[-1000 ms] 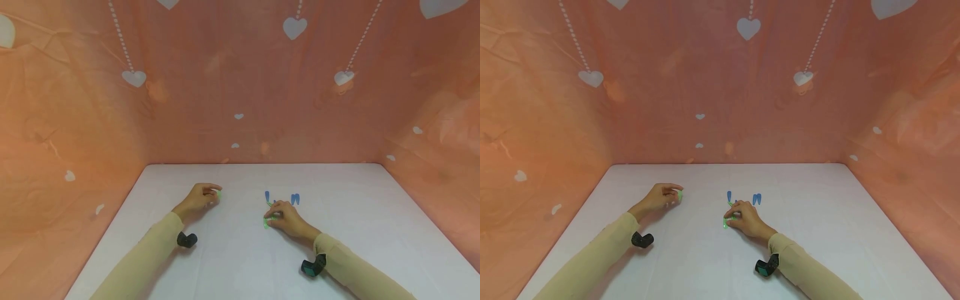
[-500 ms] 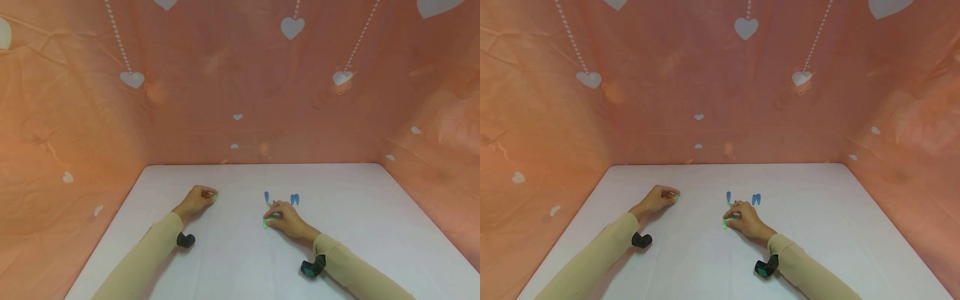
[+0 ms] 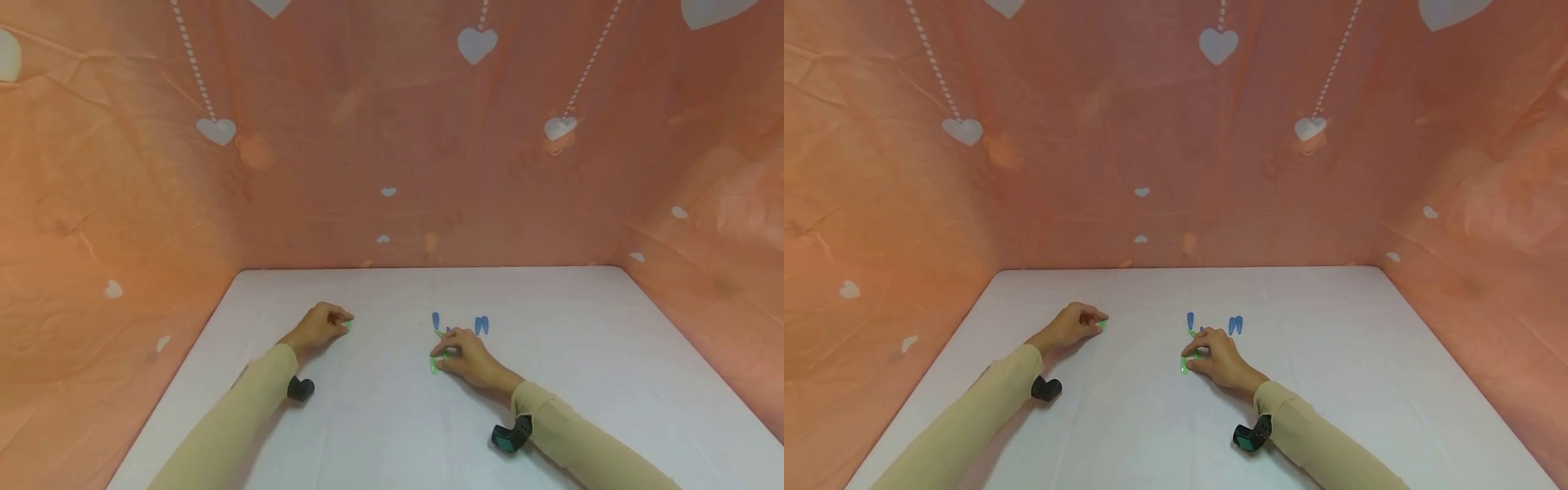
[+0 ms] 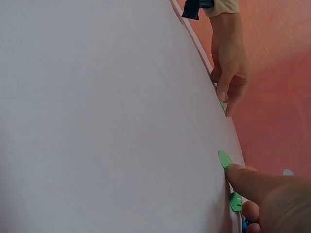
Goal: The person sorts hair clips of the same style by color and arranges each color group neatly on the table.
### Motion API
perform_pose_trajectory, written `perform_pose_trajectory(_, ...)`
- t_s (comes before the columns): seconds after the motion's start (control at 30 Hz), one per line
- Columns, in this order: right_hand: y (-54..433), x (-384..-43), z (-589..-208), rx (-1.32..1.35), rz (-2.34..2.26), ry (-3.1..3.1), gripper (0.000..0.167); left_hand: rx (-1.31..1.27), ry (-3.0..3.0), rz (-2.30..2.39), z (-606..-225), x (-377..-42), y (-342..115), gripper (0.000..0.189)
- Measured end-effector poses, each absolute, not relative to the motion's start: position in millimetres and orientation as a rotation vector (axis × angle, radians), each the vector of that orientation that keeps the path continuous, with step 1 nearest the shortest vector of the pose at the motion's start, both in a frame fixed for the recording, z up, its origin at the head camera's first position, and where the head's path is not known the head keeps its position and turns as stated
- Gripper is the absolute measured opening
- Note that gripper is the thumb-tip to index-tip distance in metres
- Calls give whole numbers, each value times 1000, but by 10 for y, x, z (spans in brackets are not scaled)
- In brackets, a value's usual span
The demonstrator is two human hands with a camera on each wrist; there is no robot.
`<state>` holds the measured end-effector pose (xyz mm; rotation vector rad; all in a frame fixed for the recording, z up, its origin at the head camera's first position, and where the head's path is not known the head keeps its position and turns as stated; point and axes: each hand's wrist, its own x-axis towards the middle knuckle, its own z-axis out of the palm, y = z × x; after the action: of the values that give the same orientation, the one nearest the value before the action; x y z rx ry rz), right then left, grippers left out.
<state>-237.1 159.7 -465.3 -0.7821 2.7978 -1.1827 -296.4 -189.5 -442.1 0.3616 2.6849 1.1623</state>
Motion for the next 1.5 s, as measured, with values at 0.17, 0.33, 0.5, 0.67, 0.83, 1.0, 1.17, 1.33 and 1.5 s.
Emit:
perform_pose_trajectory(0.17,1582,-2354,-4647,-823,-1147,2853,13,354,2630,1217,-4444,-3009,-1926,29)
perform_pose_trajectory(0.33,1535,-2312,-4620,-799,-1036,2940,11,381,2633,1221,-4453,-3038,-1941,28)
perform_pose_trajectory(0.5,1488,-2287,-4594,-809,-920,3008,11,373,2648,1188,-4473,-3032,-1948,27)
perform_pose_trajectory(0.67,1462,-2277,-4583,-774,-896,2980,14,318,2611,1205,-4481,-3004,-1943,29)
perform_pose_trajectory(0.83,1442,-2263,-4584,-778,-923,2929,13,301,2538,1276,-4486,-2992,-1944,30)
perform_pose_trajectory(1.0,1417,-2244,-4550,-788,-936,2906,15,340,2524,1305,-4496,-3003,-1951,31)
perform_pose_trajectory(1.17,1367,-2206,-4517,-766,-929,2907,18,340,2524,1309,-4516,-3012,-1961,31)
perform_pose_trajectory(1.33,1343,-2208,-4530,-769,-911,2926,23,330,2521,1310,-4512,-3015,-1949,32)
perform_pose_trajectory(1.5,1359,-2227,-4524,-768,-920,2867,26,331,2510,1340,-4514,-3004,-1941,33)
